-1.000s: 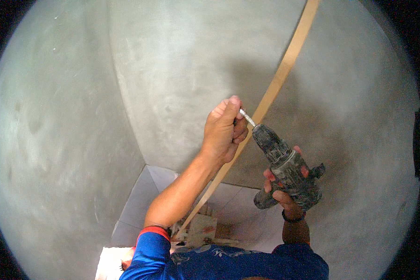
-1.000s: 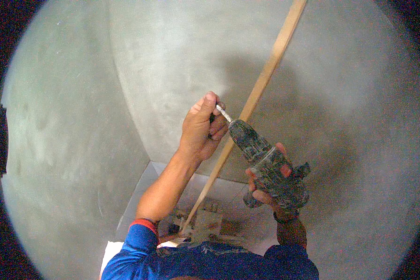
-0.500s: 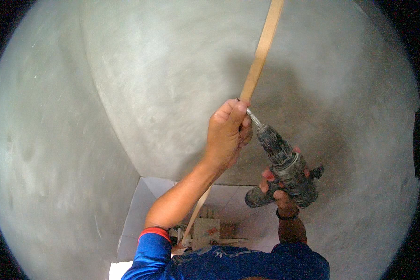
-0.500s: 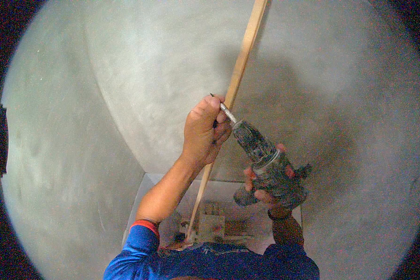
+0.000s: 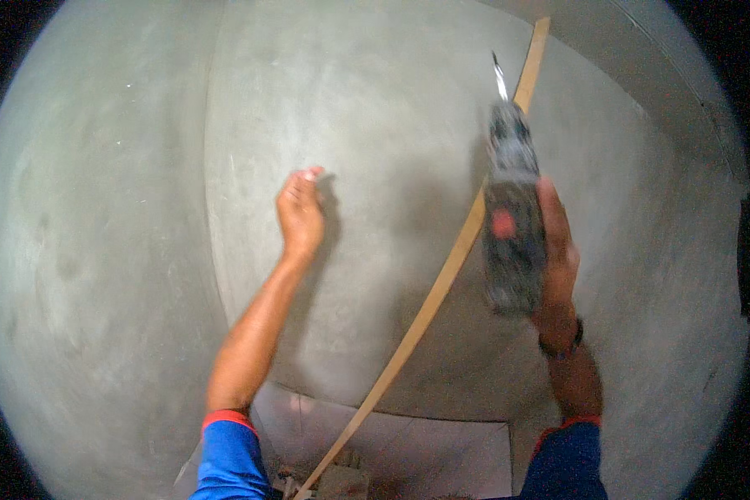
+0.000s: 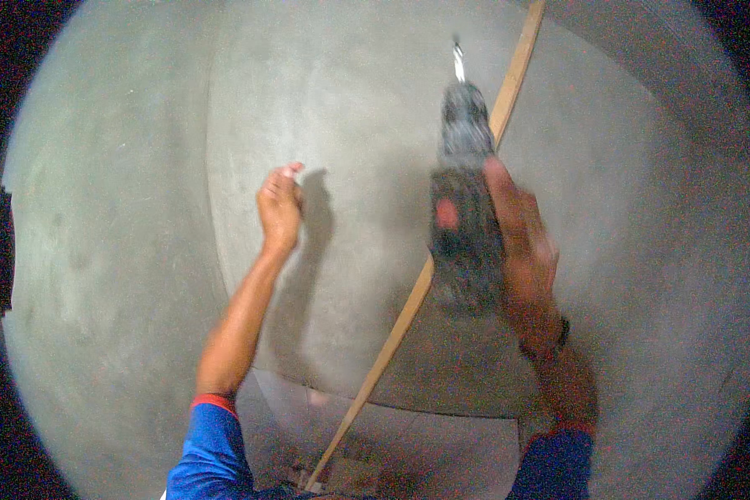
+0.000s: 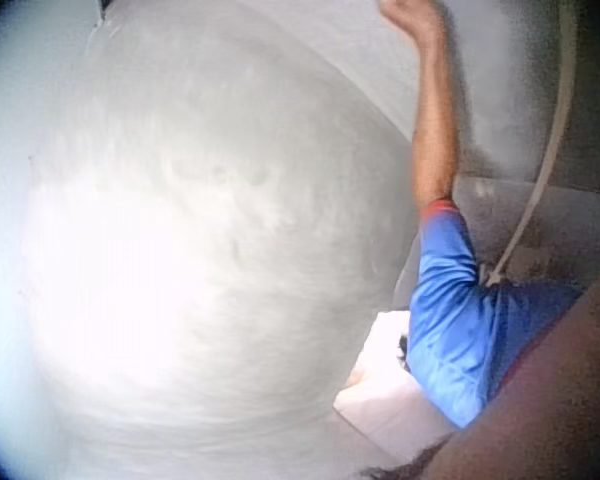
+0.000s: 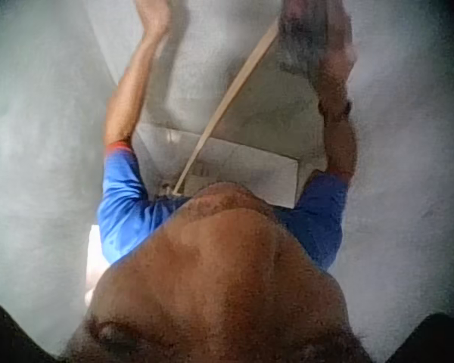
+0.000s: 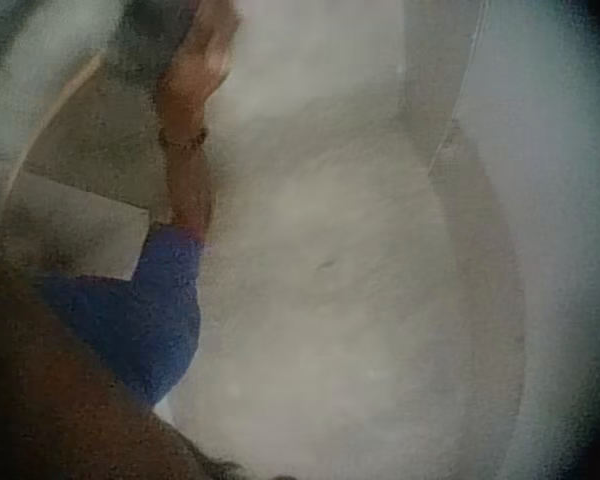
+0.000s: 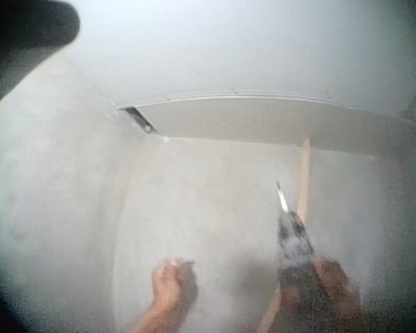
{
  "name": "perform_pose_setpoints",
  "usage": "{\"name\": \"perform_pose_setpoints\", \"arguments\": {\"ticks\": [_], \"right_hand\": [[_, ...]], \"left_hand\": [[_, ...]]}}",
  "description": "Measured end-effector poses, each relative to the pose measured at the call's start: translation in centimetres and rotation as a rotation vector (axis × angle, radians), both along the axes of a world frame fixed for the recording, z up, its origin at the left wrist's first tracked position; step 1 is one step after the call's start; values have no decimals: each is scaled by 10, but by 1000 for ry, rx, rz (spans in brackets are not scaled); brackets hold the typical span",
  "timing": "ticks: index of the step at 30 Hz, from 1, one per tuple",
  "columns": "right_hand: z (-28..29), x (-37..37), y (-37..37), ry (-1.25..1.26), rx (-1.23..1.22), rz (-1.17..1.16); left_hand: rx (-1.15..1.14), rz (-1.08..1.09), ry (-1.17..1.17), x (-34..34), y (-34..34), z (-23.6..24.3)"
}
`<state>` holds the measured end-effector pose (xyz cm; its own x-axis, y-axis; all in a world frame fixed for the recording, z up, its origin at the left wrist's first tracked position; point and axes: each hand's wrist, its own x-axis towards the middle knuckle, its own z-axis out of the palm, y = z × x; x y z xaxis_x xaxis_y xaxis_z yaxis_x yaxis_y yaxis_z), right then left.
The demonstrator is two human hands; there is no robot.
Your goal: The person holds a drywall panel against a ceiling and secures it by driving screws with a power drill.
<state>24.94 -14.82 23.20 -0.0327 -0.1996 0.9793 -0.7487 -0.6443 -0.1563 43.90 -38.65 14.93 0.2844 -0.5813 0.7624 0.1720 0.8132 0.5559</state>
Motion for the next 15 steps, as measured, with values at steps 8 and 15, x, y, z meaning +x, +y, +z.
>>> {"name": "perform_pose_setpoints", "arguments": {"ticks": [8, 15], "right_hand": [[143, 27, -103, 900, -219, -997], [144, -6, -76, 861, -185, -1139]], "left_hand": [[-431, 1290, -281, 233, -65, 48], [-308, 1626, -717, 351, 60, -5]]}}
